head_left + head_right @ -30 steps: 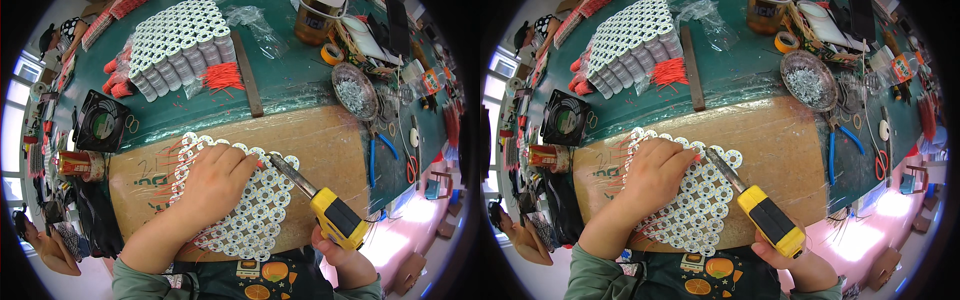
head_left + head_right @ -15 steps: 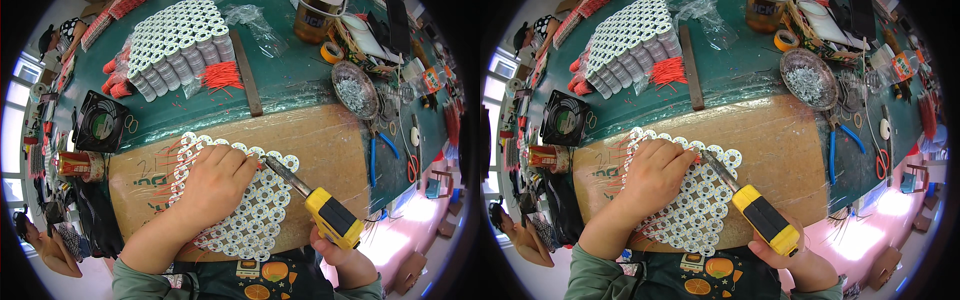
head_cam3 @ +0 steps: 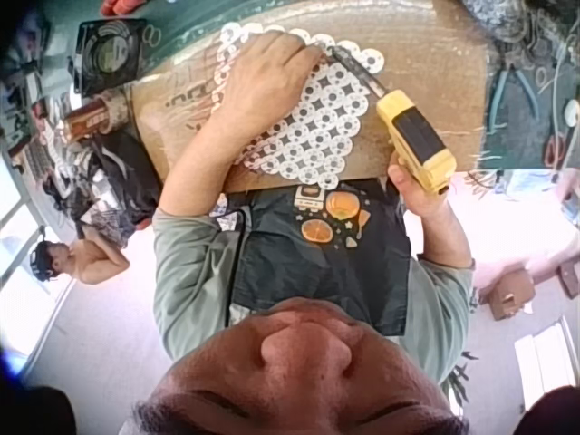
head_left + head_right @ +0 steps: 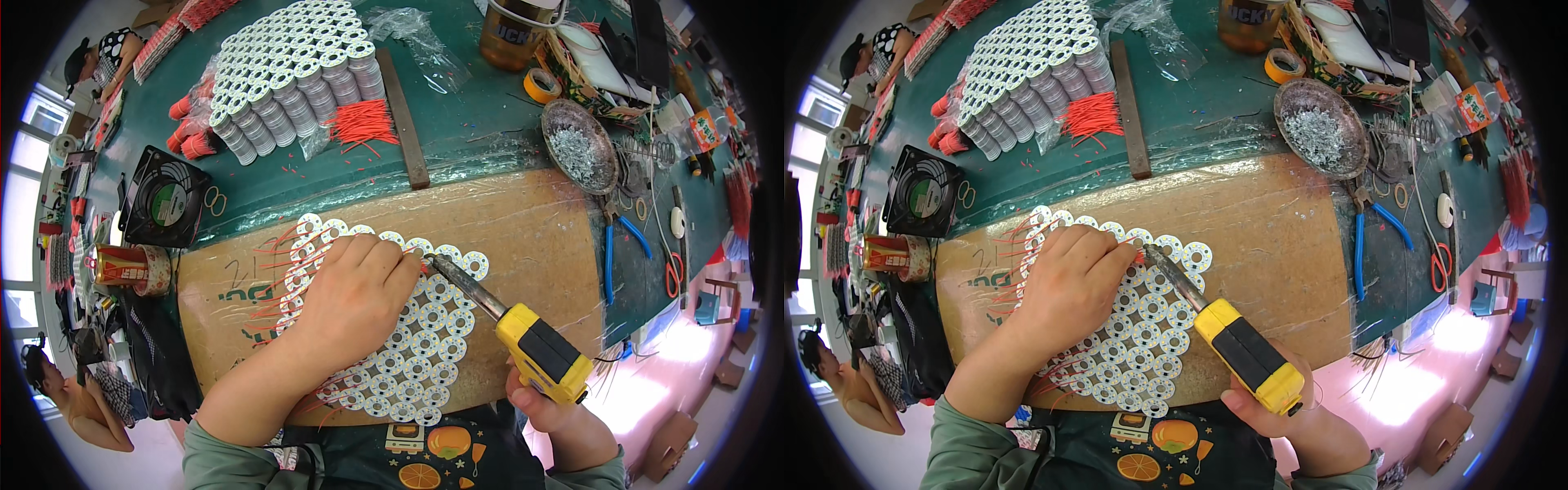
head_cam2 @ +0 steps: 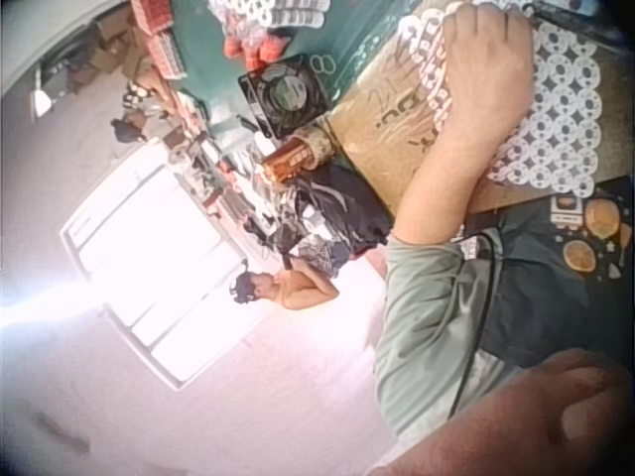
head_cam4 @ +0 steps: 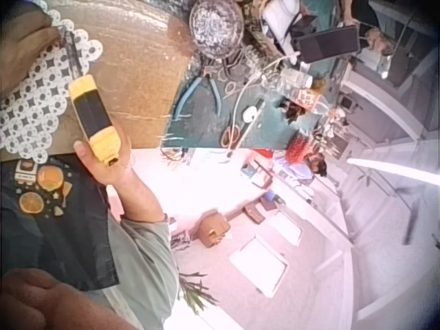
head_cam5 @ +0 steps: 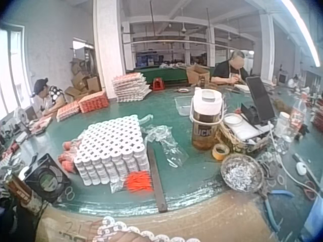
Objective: The person places wires onto circular LED circuit boards and solders them into place using a soldering iron.
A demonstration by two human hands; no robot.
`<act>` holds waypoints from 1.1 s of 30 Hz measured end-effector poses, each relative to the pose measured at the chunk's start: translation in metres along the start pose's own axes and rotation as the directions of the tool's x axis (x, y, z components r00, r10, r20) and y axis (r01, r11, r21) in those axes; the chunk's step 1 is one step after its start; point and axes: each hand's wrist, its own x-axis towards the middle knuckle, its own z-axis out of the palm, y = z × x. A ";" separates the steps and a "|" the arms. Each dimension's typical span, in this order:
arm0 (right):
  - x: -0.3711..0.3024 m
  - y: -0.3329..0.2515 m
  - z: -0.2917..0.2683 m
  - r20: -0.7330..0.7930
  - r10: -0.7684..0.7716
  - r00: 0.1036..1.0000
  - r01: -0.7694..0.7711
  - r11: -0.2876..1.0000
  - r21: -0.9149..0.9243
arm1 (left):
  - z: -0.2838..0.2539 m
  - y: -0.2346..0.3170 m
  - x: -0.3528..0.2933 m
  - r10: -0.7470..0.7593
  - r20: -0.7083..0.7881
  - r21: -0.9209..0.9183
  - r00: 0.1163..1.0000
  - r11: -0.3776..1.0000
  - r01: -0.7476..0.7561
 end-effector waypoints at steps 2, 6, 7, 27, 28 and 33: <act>0.000 -0.002 0.000 -0.004 0.037 0.999 -0.037 0.996 0.087 | 0.000 0.000 0.000 -0.001 -0.004 -0.001 1.000 1.000 0.001; 0.000 -0.004 0.001 0.003 0.022 1.000 -0.022 0.994 0.109 | 0.000 0.000 0.000 0.000 -0.002 0.007 1.000 1.000 0.000; 0.000 -0.003 0.001 0.002 0.028 1.000 -0.028 0.991 0.130 | 0.000 0.000 0.000 0.000 -0.001 0.012 1.000 1.000 0.000; -0.002 0.010 -0.002 0.018 -0.047 0.999 0.040 0.957 0.288 | 0.000 0.001 -0.001 -0.010 0.010 -0.001 1.000 1.000 0.010; -0.001 0.004 -0.002 0.050 -0.046 0.998 0.024 0.929 0.369 | 0.000 0.002 -0.001 -0.017 0.015 0.006 1.000 1.000 0.017; -0.001 -0.004 0.008 0.057 -0.034 0.998 0.000 0.853 0.521 | -0.007 0.003 -0.005 -0.030 0.019 -0.029 0.999 0.999 0.030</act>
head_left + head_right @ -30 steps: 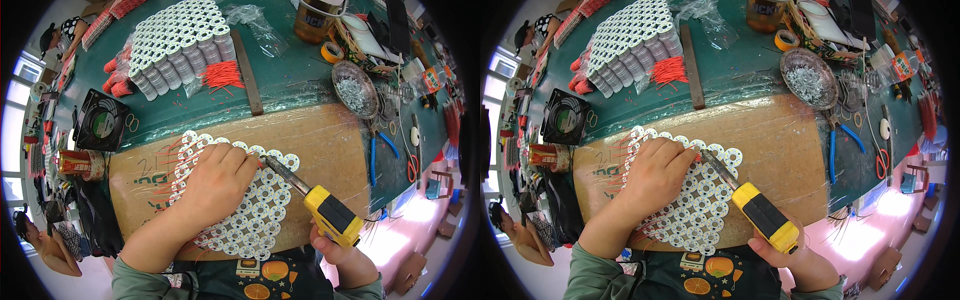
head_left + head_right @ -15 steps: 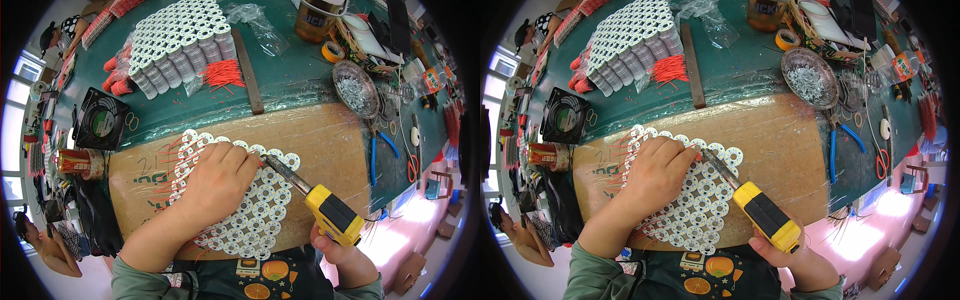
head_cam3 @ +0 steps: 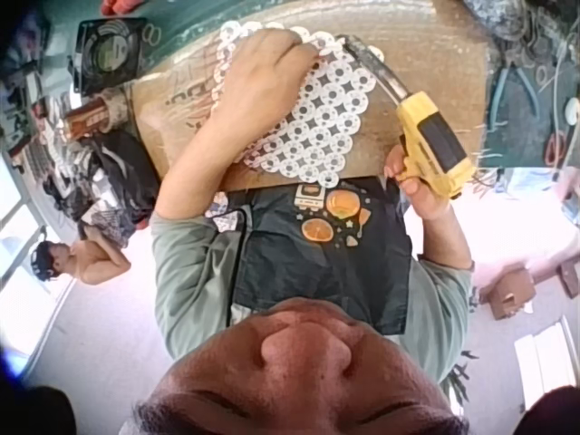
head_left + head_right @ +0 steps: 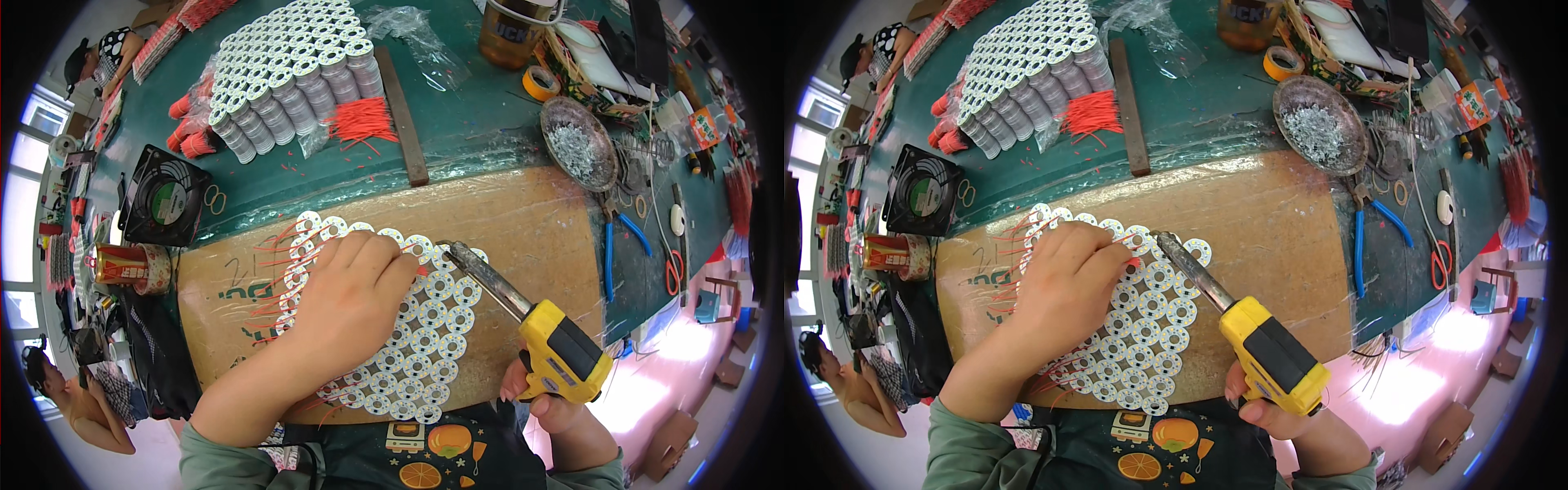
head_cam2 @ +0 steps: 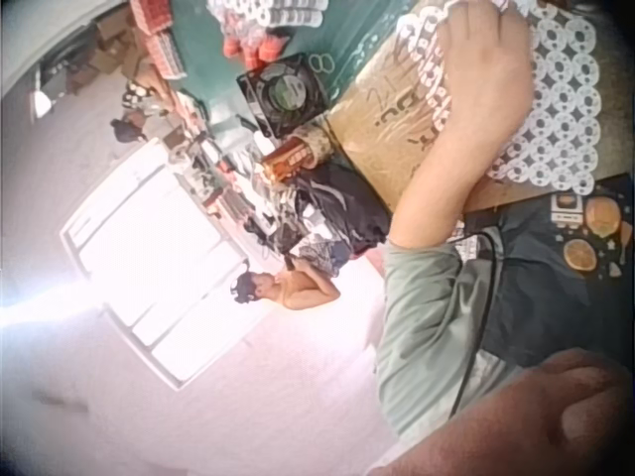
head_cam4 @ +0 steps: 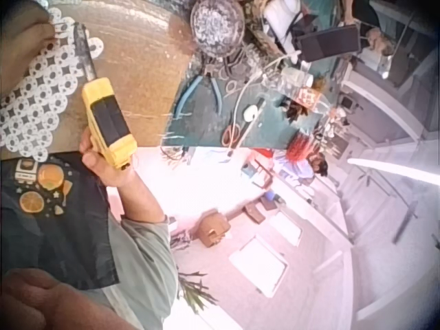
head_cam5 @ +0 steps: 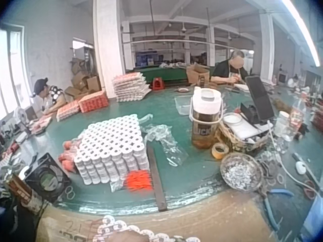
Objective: The person places wires onto circular LED circuit boards and solders them into place using a soldering iron.
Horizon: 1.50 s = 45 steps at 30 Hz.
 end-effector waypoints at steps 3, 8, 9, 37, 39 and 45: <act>-0.001 0.000 0.001 0.058 -0.046 0.997 0.045 0.999 0.024 | -0.005 -0.001 -0.004 -0.014 0.014 0.002 1.000 1.000 0.014; -0.014 0.004 -0.013 0.033 0.052 0.998 -0.041 0.962 -0.270 | -0.001 0.003 -0.011 -0.014 -0.033 -0.008 0.999 1.000 0.013; -0.012 0.004 -0.009 -0.001 0.046 0.999 -0.044 0.956 -0.289 | 0.000 0.003 -0.013 -0.018 -0.032 -0.010 0.999 1.000 0.018; -0.013 0.011 -0.013 0.012 0.057 0.998 -0.042 0.859 -0.510 | 0.000 0.002 -0.014 -0.057 -0.027 -0.017 0.998 0.998 0.057; -0.010 0.006 -0.009 0.011 0.051 0.999 -0.039 0.861 -0.508 | 0.001 0.001 -0.015 -0.055 -0.033 -0.015 0.998 0.998 0.055; -0.010 0.003 -0.011 0.046 0.091 0.995 -0.047 0.813 -0.581 | 0.001 0.001 -0.015 -0.056 -0.030 -0.016 0.998 0.998 0.055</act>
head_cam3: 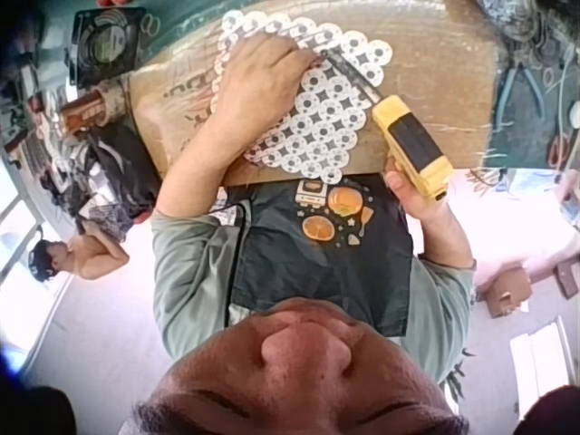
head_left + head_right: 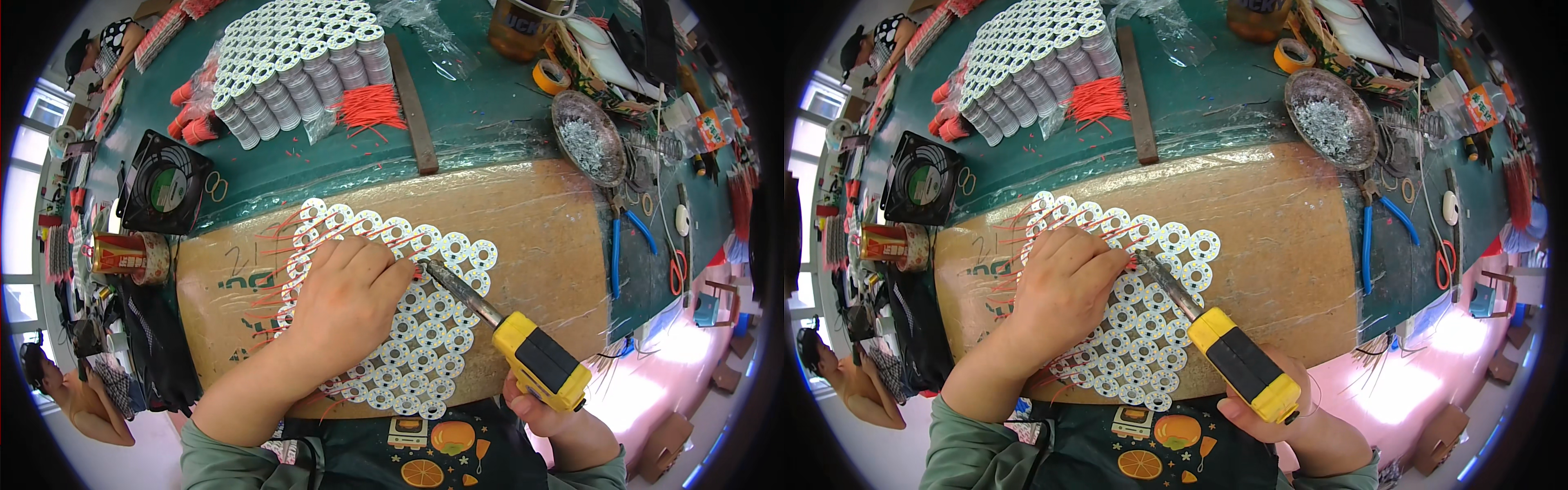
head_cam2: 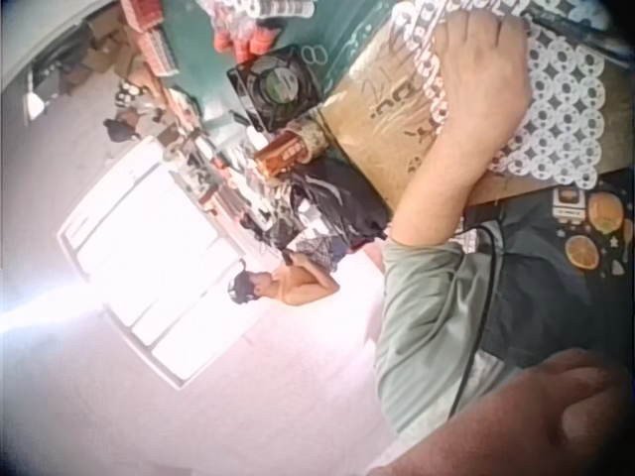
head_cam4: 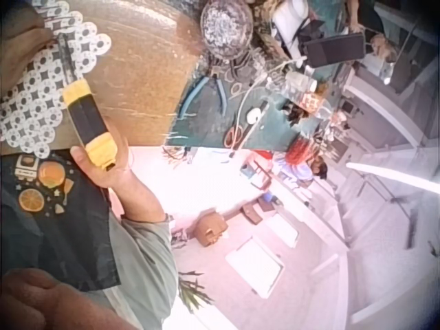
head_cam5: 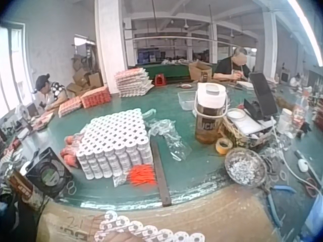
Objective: The person places wires onto circular LED circuit boards and solders them into place using a soldering iron.
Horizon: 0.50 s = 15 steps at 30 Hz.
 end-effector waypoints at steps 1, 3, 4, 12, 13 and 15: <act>-0.001 0.000 0.000 -0.001 0.002 1.000 -0.002 1.000 -0.002 | 0.000 0.000 0.000 0.003 0.003 0.001 1.000 1.000 -0.003; -0.002 0.002 0.001 -0.004 -0.008 1.000 0.008 1.000 -0.016 | 0.000 0.000 0.000 0.003 0.000 0.001 1.000 1.000 -0.003; -0.002 0.002 0.001 -0.002 -0.008 1.000 0.008 1.000 -0.016 | 0.000 0.000 0.000 0.004 -0.002 0.001 1.000 1.000 -0.004; -0.001 0.008 0.000 -0.003 -0.068 0.998 0.068 0.995 -0.069 | 0.004 -0.004 -0.003 0.034 0.022 0.002 0.999 0.999 -0.034; -0.001 0.008 0.000 -0.003 -0.069 0.998 0.068 0.995 -0.069 | 0.004 -0.004 -0.003 0.034 0.023 0.005 0.999 0.999 -0.034; -0.001 0.008 0.001 -0.013 -0.071 0.997 0.070 0.995 -0.074 | 0.004 -0.004 -0.003 0.036 0.020 0.003 0.999 0.999 -0.036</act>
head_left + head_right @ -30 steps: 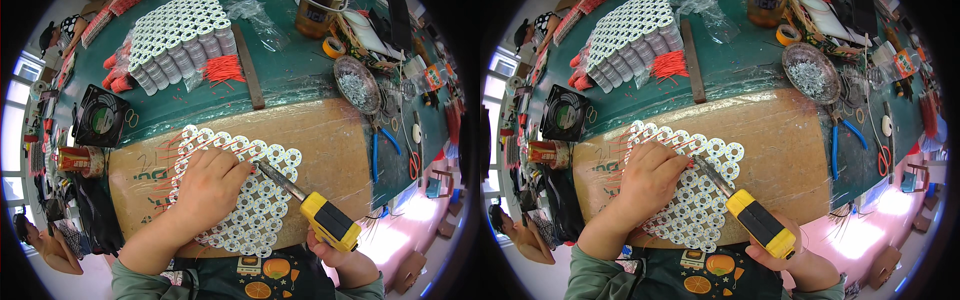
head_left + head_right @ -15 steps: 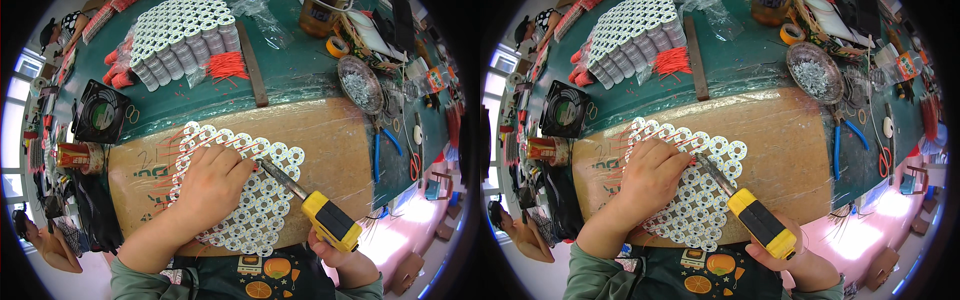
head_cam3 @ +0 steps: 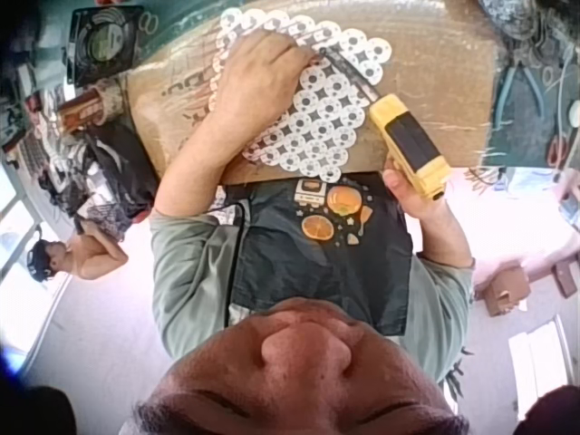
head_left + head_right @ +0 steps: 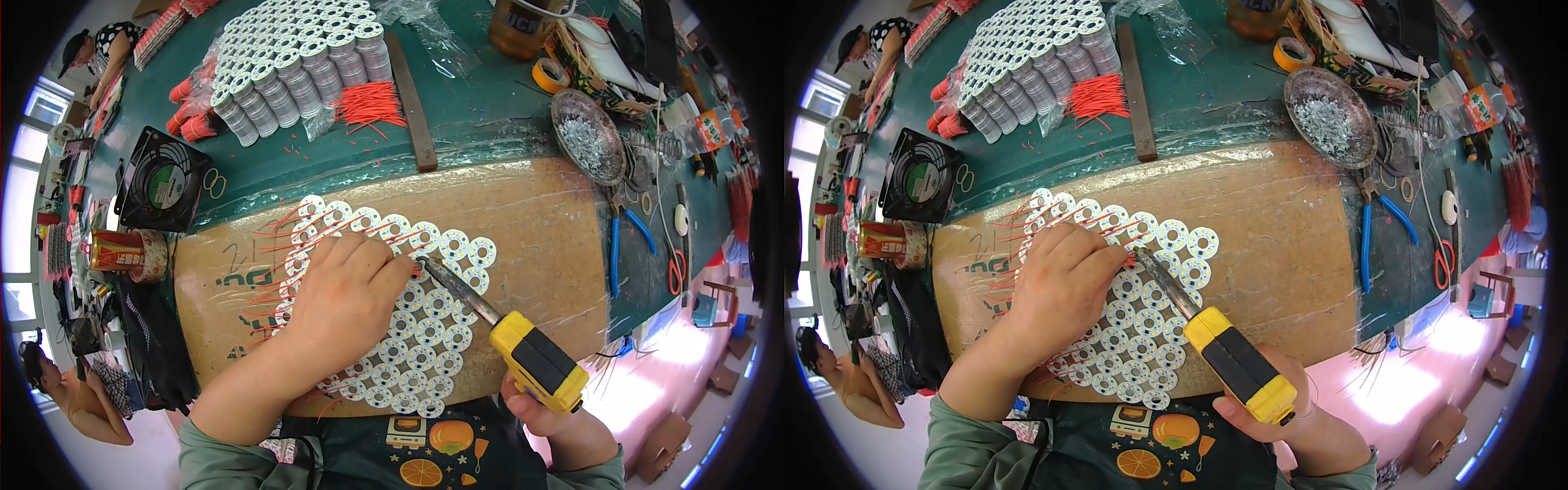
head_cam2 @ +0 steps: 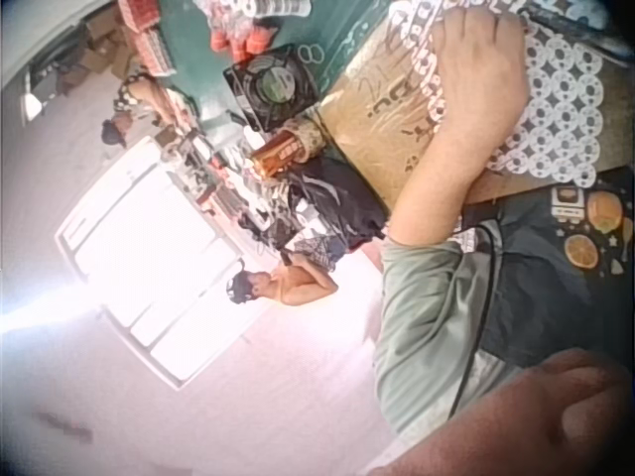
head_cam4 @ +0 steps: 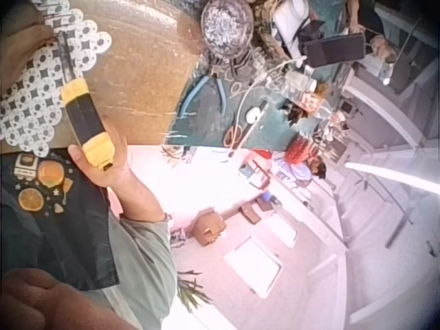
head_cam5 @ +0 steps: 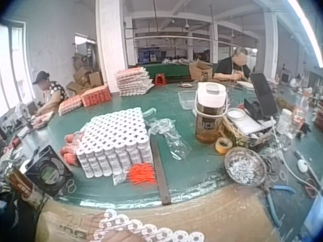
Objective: The person places wires onto circular LED circuit boards and solders them into place using a soldering iron.
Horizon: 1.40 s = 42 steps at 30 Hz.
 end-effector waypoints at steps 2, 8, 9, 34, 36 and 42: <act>0.000 -0.007 0.003 -0.025 0.054 0.998 -0.051 0.994 0.094 | 0.000 0.000 0.000 0.002 -0.003 0.000 1.000 1.000 -0.002; -0.006 -0.001 0.000 -0.027 0.112 0.993 -0.100 0.953 0.286 | -0.001 0.002 0.000 -0.006 0.001 0.006 1.000 1.000 0.006; -0.008 -0.001 0.000 -0.045 0.112 0.993 -0.093 0.950 0.298 | -0.002 0.003 0.001 -0.029 -0.001 0.000 1.000 1.000 0.029; -0.013 -0.005 0.001 -0.049 0.068 0.996 -0.061 0.990 0.128 | -0.007 0.008 0.002 0.012 0.002 -0.045 1.000 0.999 -0.012; -0.015 -0.006 0.003 -0.089 0.107 0.990 -0.085 0.970 0.228 | -0.007 0.007 0.001 0.014 0.000 -0.047 1.000 0.999 -0.014; -0.012 -0.008 -0.001 -0.042 0.105 0.994 -0.096 0.979 0.177 | -0.007 0.006 0.001 0.015 0.009 -0.044 1.000 0.999 -0.015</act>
